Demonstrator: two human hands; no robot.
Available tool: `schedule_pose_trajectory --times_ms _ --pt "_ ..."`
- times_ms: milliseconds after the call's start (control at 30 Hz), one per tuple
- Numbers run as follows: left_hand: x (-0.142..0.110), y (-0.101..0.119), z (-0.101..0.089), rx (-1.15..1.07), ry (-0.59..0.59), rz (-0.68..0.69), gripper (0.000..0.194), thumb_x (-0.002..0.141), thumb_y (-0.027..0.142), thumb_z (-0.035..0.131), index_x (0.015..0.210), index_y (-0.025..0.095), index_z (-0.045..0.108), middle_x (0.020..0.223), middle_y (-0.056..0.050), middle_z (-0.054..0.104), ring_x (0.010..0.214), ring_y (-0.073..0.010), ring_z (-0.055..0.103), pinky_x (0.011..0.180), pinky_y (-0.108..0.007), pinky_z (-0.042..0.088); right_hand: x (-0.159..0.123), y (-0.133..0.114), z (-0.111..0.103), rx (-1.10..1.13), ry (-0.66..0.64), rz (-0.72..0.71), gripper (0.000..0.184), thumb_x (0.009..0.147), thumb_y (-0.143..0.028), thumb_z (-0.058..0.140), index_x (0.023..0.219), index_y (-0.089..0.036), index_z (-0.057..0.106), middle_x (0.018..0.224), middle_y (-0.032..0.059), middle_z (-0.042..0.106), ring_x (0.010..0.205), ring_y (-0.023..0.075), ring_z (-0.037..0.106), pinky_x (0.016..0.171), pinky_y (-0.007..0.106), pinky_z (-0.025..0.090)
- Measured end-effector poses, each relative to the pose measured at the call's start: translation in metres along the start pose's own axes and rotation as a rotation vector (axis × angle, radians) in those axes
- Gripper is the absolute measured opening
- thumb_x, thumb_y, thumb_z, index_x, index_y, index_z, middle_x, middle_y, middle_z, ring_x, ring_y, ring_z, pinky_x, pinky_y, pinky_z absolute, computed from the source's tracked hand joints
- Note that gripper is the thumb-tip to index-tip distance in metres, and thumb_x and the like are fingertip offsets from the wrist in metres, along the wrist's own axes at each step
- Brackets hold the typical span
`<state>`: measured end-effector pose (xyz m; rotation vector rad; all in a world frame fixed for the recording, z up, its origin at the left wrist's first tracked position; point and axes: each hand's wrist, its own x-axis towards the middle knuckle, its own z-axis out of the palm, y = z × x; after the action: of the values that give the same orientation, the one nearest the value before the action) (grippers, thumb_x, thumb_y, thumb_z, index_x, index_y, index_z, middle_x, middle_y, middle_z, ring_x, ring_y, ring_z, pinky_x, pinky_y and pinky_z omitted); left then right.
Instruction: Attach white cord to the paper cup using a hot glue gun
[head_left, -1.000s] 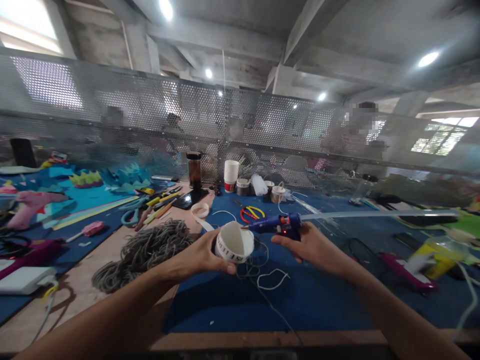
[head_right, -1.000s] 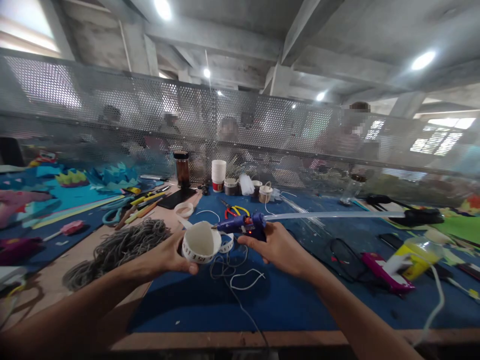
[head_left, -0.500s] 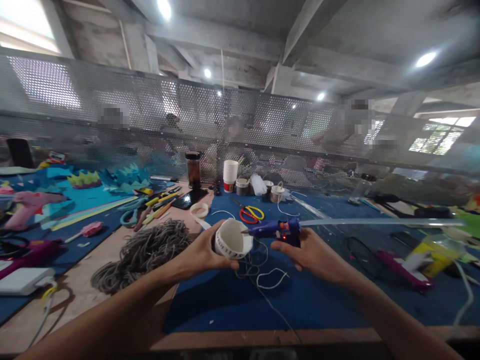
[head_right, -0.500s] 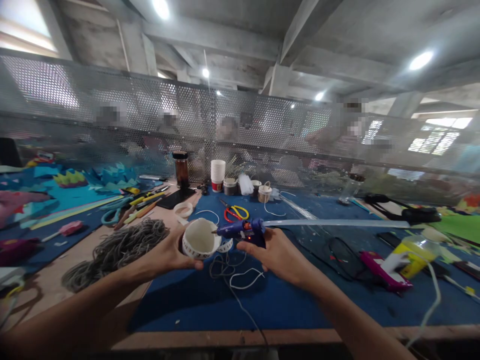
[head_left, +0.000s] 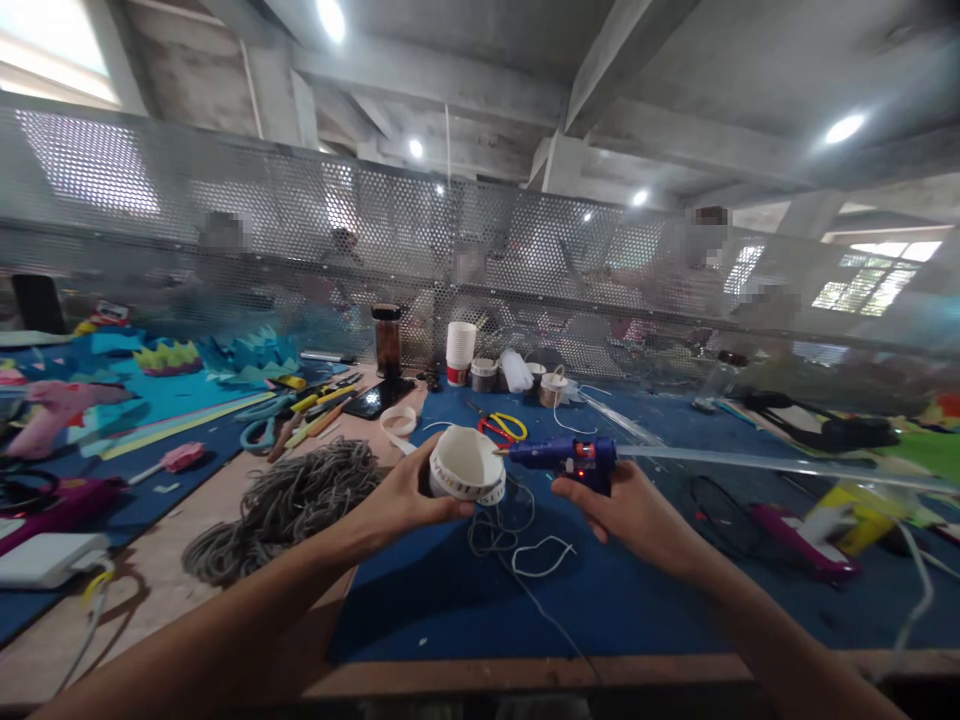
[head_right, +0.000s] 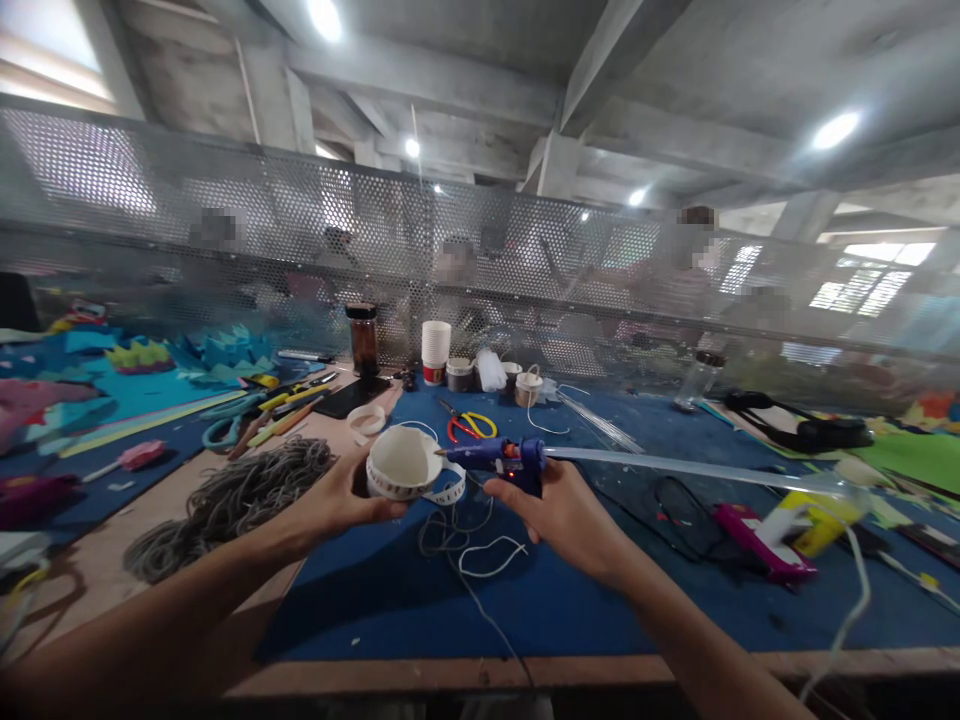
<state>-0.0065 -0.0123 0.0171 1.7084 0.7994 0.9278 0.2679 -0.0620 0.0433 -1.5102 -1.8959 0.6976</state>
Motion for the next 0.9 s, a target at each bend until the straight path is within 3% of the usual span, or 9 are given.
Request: schedule_pose_trajectory --times_ms 167,467,633,900 --pt "-0.003 0.006 0.004 0.101 0.082 0.021 0.068 0.066 0.038 0.078 0.124 0.015 0.052 0.115 -0.01 0.066 0.11 -0.0278 0.059 0.1 -0.04 0.043 -0.004 -0.005 0.006 0.026 0.024 0.004 0.037 0.085 -0.055 0.06 0.09 -0.019 0.067 0.043 -0.0047 0.047 0.043 0.0122 0.046 0.046 0.027 0.038" --pt "-0.001 -0.009 0.005 0.203 0.186 0.126 0.066 0.068 0.037 0.078 0.123 0.016 0.049 0.114 -0.009 0.064 0.105 -0.0243 0.059 0.094 -0.034 0.046 -0.01 -0.007 0.015 -0.003 0.026 -0.021 0.036 0.084 -0.054 0.06 0.083 -0.019 0.067 0.048 -0.0029 0.048 0.046 0.0128 0.045 0.045 0.027 0.035" --pt "0.001 -0.008 0.004 0.199 0.163 0.143 0.068 0.065 0.036 0.081 0.123 0.016 0.052 0.118 -0.01 0.064 0.108 -0.0253 0.059 0.097 -0.034 0.045 -0.006 -0.017 0.008 0.052 0.079 0.001 0.036 0.084 -0.054 0.061 0.083 -0.018 0.066 0.047 -0.004 0.045 0.045 0.0117 0.044 0.047 0.027 0.037" --pt "0.0 -0.001 0.003 0.065 0.108 0.031 0.077 0.059 0.036 0.085 0.125 0.014 0.053 0.12 -0.011 0.066 0.111 -0.0283 0.06 0.101 -0.04 0.044 -0.003 -0.015 0.01 0.001 0.063 -0.035 0.036 0.084 -0.053 0.061 0.092 -0.019 0.069 0.05 -0.0025 0.048 0.048 0.0128 0.046 0.046 0.026 0.037"
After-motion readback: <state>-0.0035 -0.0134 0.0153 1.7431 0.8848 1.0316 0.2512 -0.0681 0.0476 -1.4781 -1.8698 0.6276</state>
